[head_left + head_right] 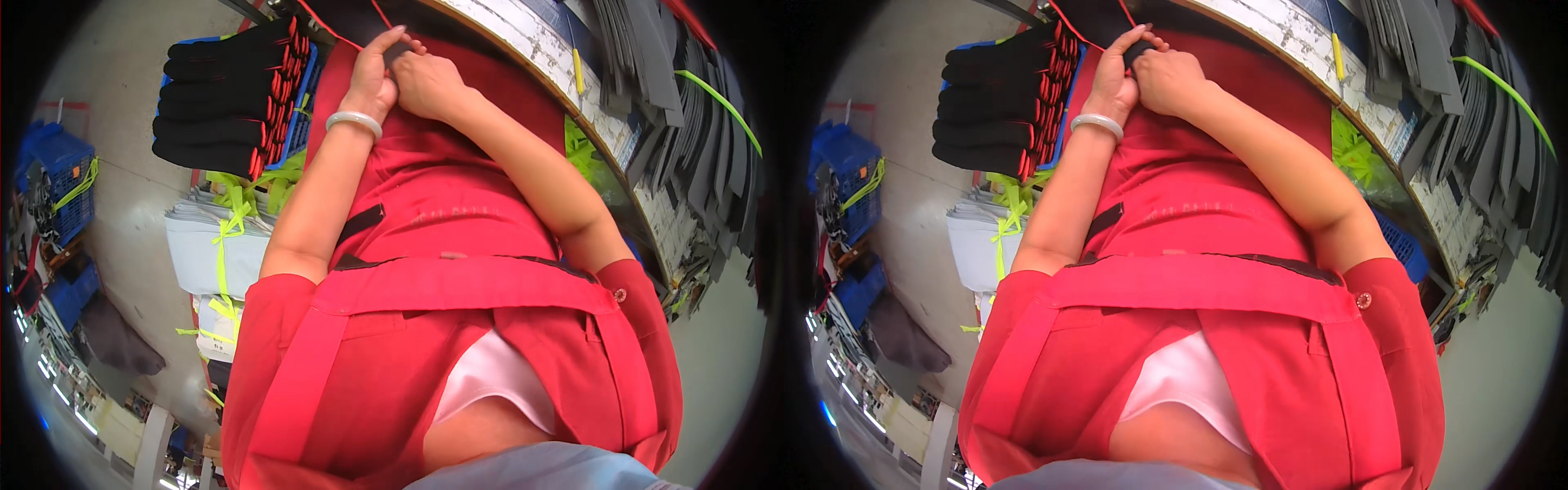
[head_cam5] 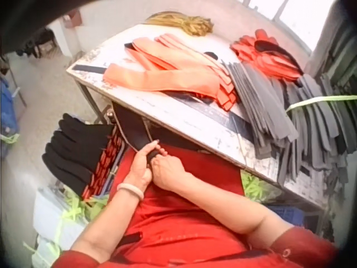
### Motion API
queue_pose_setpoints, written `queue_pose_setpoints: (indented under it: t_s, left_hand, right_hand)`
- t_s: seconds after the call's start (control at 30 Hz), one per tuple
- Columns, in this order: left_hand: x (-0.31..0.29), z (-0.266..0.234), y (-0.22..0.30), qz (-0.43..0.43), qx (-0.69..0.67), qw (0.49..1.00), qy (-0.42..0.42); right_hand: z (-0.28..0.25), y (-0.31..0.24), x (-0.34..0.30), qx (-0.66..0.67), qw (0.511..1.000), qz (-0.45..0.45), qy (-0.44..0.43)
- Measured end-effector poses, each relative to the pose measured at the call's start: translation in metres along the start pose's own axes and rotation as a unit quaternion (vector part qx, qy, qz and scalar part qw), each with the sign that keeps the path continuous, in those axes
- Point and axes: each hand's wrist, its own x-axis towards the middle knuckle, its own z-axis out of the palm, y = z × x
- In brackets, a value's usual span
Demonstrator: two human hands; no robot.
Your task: Hand sewing a small component onto a black strap in a manufacturing facility.
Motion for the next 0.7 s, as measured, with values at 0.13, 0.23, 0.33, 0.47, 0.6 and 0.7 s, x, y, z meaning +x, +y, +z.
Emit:
queue_pose_setpoints:
  t_s: [0.13,0.23,0.33,0.47,0.6,0.7]
  left_hand:
    - [-0.007,-0.017,0.021,-0.007,-0.033,0.999,-0.024]
    - [-0.007,-0.017,0.012,0.035,-0.025,0.999,-0.017]
    - [0.0,-0.005,-0.001,-0.014,-0.027,0.999,-0.039]
    - [-0.017,-0.001,0.014,-0.019,-0.08,0.996,-0.024]
    - [-0.006,-0.007,0.009,-0.006,-0.052,0.997,-0.054]
    - [-0.002,-0.011,0.011,0.0,-0.095,0.994,-0.047]
  right_hand:
    - [0.005,-0.02,-0.035,0.104,0.967,-0.08,0.217]
    - [0.003,-0.021,-0.05,0.11,0.965,-0.086,0.224]
    - [-0.003,-0.006,-0.028,0.116,0.973,-0.035,0.199]
    - [0.0,-0.016,-0.038,0.135,0.977,-0.035,0.164]
    - [0.006,-0.01,-0.036,0.028,0.977,-0.046,0.205]
    - [-0.007,-0.018,-0.01,0.032,0.994,0.007,0.106]
